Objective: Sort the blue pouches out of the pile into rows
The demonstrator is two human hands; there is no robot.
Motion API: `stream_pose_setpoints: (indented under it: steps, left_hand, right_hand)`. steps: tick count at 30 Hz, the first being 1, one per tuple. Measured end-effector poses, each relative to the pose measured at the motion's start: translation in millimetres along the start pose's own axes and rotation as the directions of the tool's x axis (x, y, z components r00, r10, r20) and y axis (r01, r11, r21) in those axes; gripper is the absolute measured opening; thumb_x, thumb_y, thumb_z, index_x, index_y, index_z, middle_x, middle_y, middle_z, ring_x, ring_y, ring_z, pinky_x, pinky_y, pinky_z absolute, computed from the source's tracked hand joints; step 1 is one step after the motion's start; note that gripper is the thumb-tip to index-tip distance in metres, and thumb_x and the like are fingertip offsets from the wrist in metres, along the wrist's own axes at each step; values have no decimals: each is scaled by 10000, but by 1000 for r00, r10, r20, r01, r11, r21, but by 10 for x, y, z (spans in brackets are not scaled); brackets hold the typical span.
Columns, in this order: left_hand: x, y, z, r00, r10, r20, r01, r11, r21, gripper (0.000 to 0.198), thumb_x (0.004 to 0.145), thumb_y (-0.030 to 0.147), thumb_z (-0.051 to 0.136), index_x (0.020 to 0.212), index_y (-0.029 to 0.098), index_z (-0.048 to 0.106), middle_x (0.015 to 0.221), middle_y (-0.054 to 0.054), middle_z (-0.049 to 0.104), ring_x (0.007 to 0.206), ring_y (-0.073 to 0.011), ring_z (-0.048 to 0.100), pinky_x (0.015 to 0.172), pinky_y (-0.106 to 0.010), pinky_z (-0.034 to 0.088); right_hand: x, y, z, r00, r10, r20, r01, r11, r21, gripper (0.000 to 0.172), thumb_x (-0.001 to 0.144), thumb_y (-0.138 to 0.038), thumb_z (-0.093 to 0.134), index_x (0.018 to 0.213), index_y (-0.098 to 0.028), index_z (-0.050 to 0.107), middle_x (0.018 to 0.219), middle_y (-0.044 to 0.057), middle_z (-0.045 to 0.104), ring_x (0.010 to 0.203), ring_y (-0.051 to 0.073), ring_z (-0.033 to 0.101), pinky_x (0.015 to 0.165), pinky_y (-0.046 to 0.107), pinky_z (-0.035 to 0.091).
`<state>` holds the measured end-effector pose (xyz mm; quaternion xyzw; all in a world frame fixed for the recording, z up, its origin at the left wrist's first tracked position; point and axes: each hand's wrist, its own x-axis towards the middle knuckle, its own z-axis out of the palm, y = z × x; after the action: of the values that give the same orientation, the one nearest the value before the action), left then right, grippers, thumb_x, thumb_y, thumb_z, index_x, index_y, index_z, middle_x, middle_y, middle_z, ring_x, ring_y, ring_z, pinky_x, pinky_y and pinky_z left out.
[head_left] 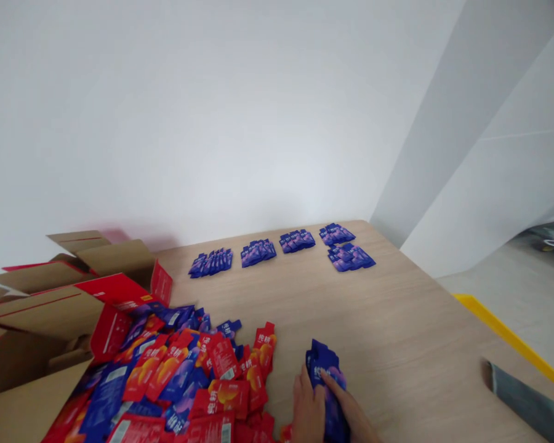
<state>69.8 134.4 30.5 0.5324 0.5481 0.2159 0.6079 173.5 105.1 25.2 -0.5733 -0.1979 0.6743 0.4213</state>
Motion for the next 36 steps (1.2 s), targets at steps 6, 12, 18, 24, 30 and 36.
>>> stream_pose_setpoints:
  steps: [6,12,18,24,30,36]
  left_hand:
    - [1042,-1,55,990,-54,-128,100,915,390,456,861,195,365,1286,119,510,1363,-159,498,1339,-253,360,1121,-377,249]
    - [2090,125,241,943,194,-271,-45,880,473,395,865,127,344,1171,130,594,1298,-147,572,1212,-242,513,1053,-394,356]
    - [3089,286,186,885,355,-301,-167,846,507,295,838,132,406,979,174,662,1199,-137,634,1126,-293,560,1004,-499,377]
    - [3500,177,122,796,449,-405,-272,864,424,382,890,203,357,1213,155,555,1292,-156,556,1227,-270,488,1053,-482,361]
    - [3301,-14,119,741,647,-182,-538,733,416,602,916,465,397,1435,188,269,1474,-158,350,1376,-263,313,1114,-507,288]
    - [3378,27,58,659,745,-103,-526,554,645,956,752,536,643,1475,208,112,1514,-198,229,1413,-342,189,1102,-582,256]
  right_hand:
    - [788,-458,-148,991,102,-91,-81,976,202,446,538,-456,730,893,-205,632,736,28,726,803,253,706,762,357,549]
    - [1737,-1076,-518,935,-225,-275,114,923,-368,419,620,-442,652,931,-164,616,867,73,722,893,264,678,795,357,529]
    - [2576,-1816,-605,895,-371,-248,111,723,-682,656,615,-347,713,1200,-133,507,1143,175,635,1120,337,569,962,440,402]
    - [2883,-1949,-531,863,-500,-76,7,164,-987,727,792,-442,578,1377,-79,344,1171,272,570,1041,357,604,842,435,453]
    - [3233,-1763,-787,816,-555,-163,108,423,-900,715,820,-548,471,1332,-50,427,1195,267,579,1108,363,564,918,454,406]
    - [3433,-1595,-893,748,-625,-224,217,549,-807,572,876,-417,291,1272,-60,498,1307,217,530,1250,304,453,1029,446,311]
